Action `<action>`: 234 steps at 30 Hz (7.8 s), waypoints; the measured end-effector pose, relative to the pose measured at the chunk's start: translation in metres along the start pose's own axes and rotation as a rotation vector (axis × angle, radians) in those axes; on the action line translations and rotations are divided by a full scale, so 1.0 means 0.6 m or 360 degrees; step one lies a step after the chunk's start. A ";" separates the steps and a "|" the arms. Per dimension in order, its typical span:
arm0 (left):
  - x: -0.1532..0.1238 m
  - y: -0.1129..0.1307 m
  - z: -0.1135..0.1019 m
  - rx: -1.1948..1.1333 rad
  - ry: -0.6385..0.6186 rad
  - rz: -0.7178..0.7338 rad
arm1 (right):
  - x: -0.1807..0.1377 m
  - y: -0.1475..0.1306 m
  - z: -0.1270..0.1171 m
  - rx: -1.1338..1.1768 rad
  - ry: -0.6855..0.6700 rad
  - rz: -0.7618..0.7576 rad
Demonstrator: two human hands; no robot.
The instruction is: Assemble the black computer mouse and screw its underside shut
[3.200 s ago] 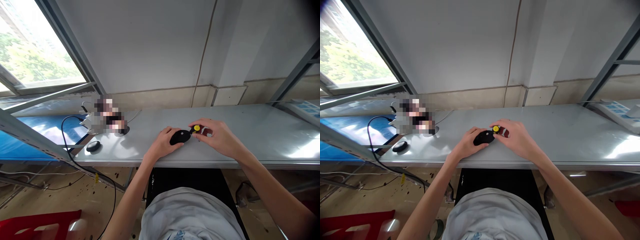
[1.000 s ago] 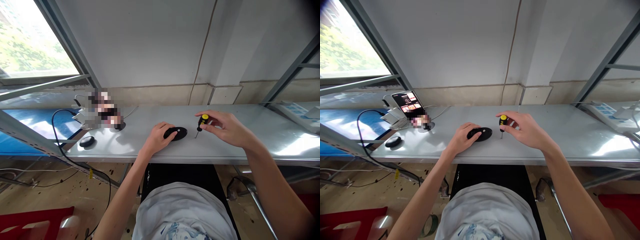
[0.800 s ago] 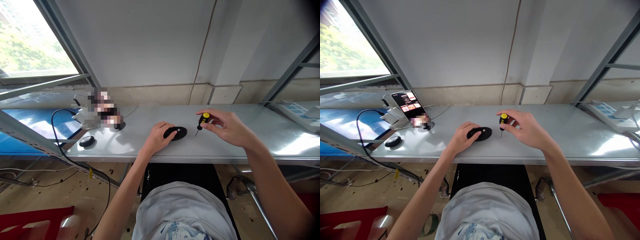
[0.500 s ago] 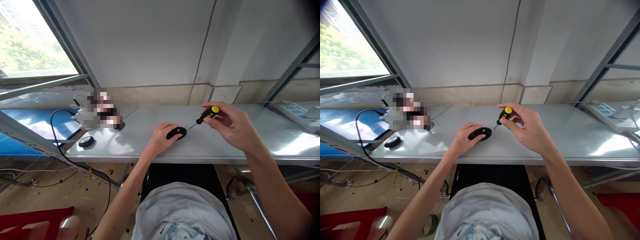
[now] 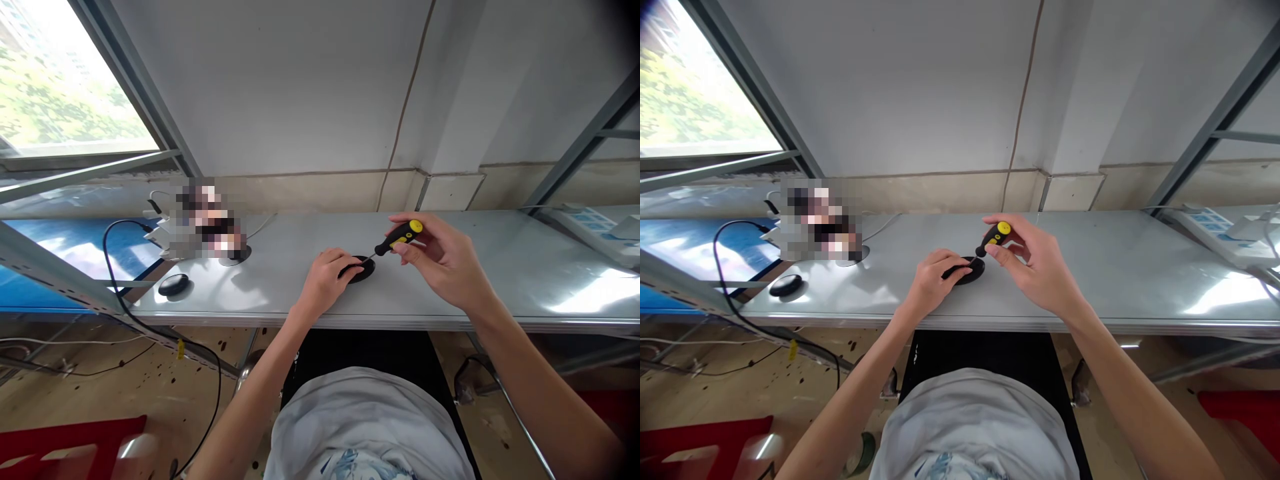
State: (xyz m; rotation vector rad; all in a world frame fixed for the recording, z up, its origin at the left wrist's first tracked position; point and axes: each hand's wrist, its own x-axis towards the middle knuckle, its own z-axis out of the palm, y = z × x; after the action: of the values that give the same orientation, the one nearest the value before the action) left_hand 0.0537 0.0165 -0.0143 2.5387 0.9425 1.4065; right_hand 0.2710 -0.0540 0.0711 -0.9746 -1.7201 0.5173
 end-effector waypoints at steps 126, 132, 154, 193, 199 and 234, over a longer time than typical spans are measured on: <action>-0.006 -0.020 -0.054 -0.0263 -0.0574 -0.0424 | -0.003 -0.008 -0.022 -0.0158 -0.0037 -0.0037; -0.007 -0.021 -0.054 -0.0232 -0.0602 -0.0446 | 0.000 -0.005 -0.015 -0.0012 -0.0006 -0.0147; -0.010 -0.023 -0.052 -0.0265 -0.0591 -0.0399 | -0.006 -0.015 -0.021 -0.0005 -0.0048 -0.0060; -0.010 -0.024 -0.051 -0.0290 -0.0595 -0.0384 | -0.003 -0.020 -0.021 -0.0009 0.0077 0.0021; -0.011 -0.023 -0.052 -0.0267 -0.0601 -0.0393 | -0.001 -0.010 -0.022 -0.0044 0.0031 0.0051; -0.020 -0.015 -0.049 -0.0118 -0.0549 -0.0449 | -0.087 0.148 -0.003 -0.0994 -0.0388 -0.0451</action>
State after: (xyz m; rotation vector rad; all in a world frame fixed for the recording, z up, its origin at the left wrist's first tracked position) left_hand 0.0216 0.0109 -0.0098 2.3695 1.1016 0.8752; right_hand 0.3113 -0.0455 -0.0235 -1.0956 -2.2622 -0.1097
